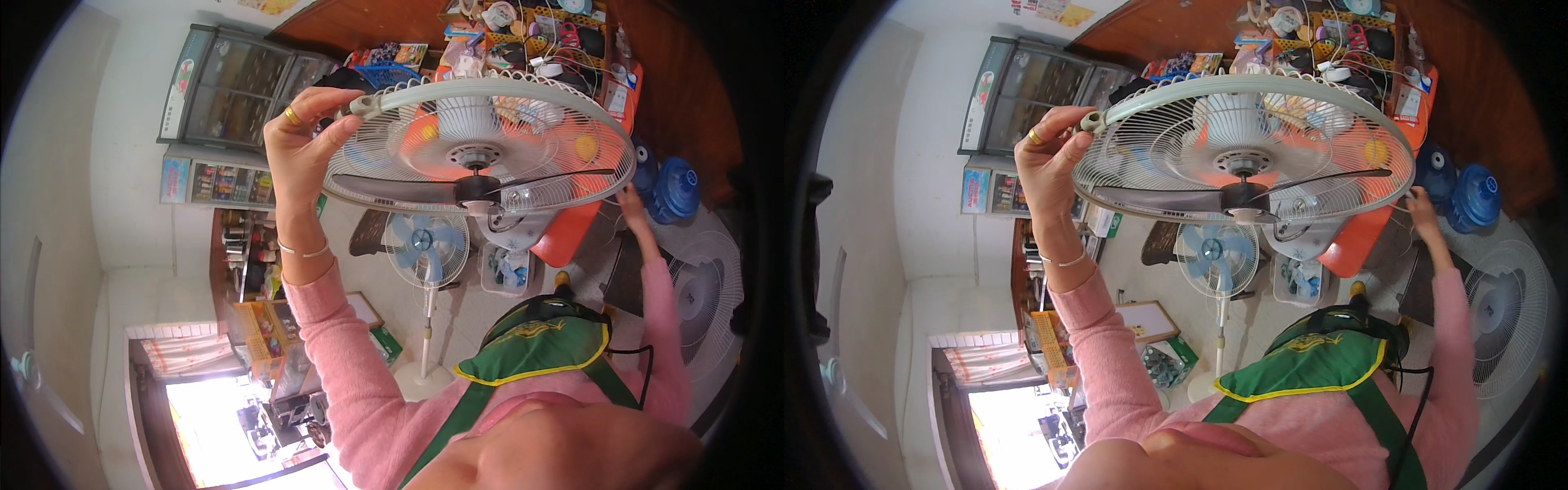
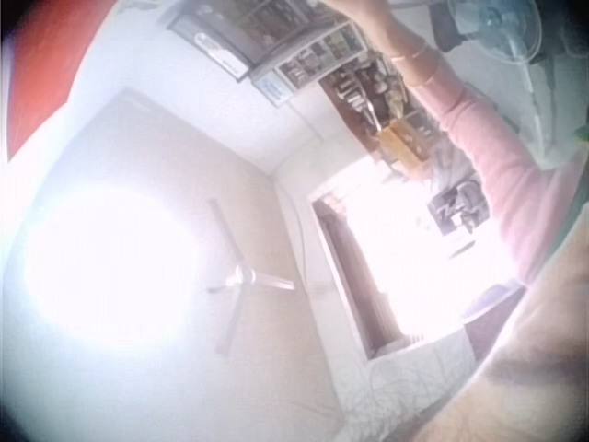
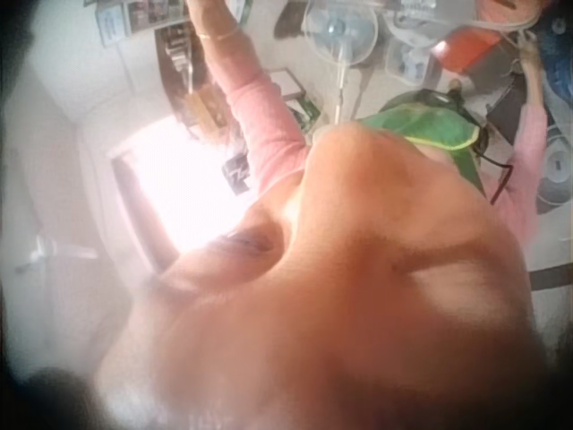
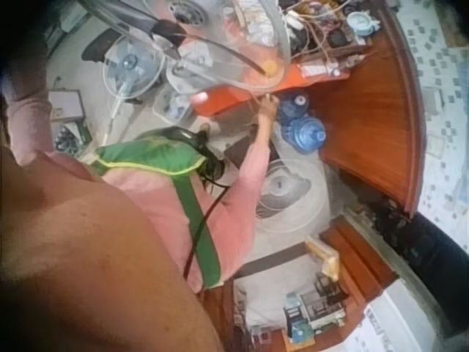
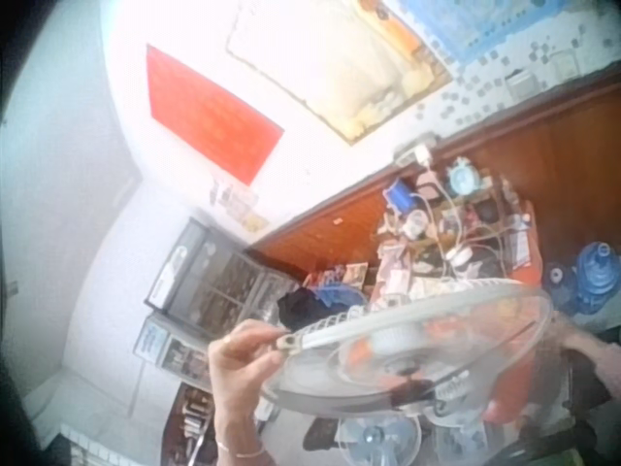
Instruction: The person assembles a standing fan by attaching the front grille, securing the blade hub, and connecting the stand. They handle the fan head, grille, and stand components, then place the assembled unit upright.
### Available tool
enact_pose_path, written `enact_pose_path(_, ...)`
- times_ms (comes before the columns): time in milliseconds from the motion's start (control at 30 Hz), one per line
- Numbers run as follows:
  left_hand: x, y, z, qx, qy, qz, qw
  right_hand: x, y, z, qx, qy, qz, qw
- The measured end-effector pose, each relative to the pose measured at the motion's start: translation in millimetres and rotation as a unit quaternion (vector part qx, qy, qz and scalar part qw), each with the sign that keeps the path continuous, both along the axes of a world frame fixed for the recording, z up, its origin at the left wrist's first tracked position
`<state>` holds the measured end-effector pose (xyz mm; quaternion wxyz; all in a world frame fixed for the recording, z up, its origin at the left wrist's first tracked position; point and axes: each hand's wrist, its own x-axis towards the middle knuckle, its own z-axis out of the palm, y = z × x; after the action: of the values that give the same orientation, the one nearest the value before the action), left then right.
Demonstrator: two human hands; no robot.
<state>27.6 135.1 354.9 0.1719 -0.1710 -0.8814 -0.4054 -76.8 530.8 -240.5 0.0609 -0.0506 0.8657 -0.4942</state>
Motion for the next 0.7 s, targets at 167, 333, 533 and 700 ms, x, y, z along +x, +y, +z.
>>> enact_pose_path(167,-1.0,-1.4,0.8,0.009,-0.003,-0.003,1.000,-13.2,70.8,116.4,-0.081,0.136,-0.054,0.986)
enact_pose_path(333,4.1,-4.0,2.8,0.059,-0.049,0.012,0.997,-19.3,61.7,313.4,-0.082,0.331,-0.012,0.940)
enact_pose_path(533,3.3,-7.9,1.3,0.038,-0.023,-0.005,0.999,-2.4,-13.3,481.2,-0.079,0.439,0.259,0.857)
enact_pose_path(700,3.3,-6.2,0.3,0.004,0.003,0.002,1.000,5.6,-51.6,526.8,-0.033,0.475,0.317,0.820)
